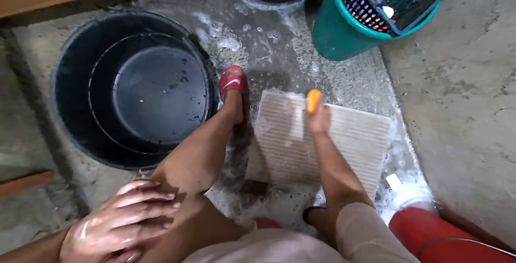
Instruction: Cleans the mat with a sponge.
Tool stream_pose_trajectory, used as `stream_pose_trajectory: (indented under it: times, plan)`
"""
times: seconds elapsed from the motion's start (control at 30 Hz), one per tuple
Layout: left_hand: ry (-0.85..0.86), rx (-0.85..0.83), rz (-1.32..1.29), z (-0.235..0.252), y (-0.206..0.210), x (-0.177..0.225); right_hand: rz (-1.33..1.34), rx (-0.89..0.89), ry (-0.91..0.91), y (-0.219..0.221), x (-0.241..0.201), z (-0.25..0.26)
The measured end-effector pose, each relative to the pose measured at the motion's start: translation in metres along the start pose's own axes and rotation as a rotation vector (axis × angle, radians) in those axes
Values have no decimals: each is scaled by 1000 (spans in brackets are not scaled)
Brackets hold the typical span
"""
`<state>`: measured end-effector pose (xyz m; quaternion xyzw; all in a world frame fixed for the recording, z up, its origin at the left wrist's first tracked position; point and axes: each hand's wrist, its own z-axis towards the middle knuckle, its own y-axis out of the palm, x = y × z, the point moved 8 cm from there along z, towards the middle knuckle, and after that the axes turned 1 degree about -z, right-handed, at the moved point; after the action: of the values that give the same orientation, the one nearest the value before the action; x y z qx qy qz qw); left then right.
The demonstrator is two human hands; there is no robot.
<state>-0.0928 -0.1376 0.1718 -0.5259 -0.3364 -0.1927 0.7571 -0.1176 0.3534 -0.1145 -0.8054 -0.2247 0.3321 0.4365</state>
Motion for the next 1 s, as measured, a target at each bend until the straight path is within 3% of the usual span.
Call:
stream_pose_trajectory:
  times: [0.07, 0.1, 0.17, 0.27, 0.37, 0.4, 0.47, 0.5, 0.6, 0.67, 0.7, 0.83, 0.93, 1.0]
  plan:
    - [8, 1, -16, 1, 1, 1, -27, 89, 238, -18, 37, 28]
    - [15, 4, -19, 1, 1, 1, -50, 64, 236, -6, 35, 25]
    - [21, 6, -19, 2, 1, 2, -110, -62, 42, 47, -6, -15]
    - [14, 8, -18, 1, 2, 3, -193, -501, -297, 144, -81, -145]
    - [13, 13, -17, 1, 2, 4, -248, -823, -565, 182, -101, -226]
    - [19, 9, -15, 1, 2, 4, -252, -815, -609, 175, -102, -221]
    - [28, 13, -18, -1, 1, 3, -196, -631, -596, 135, -102, -169]
    - [28, 18, -23, -2, 1, 2, -146, -480, -505, 108, -95, -129]
    - [27, 26, -37, -3, 2, 3, 0, -113, -9, 44, -50, -19]
    - [34, 28, -21, -1, 2, 4, 27, -31, 183, 33, -44, 18]
    - [36, 31, -10, 1, 2, 5, 27, -69, 185, 39, -57, 21]
    - [24, 25, 19, 3, 2, 9, -137, -272, -207, 96, -134, -28]
    - [31, 24, 34, 2, 3, 9, -261, -463, -426, 136, -130, -99]
    - [27, 7, 42, 2, 3, 10, -254, -681, -515, 170, -102, -184]
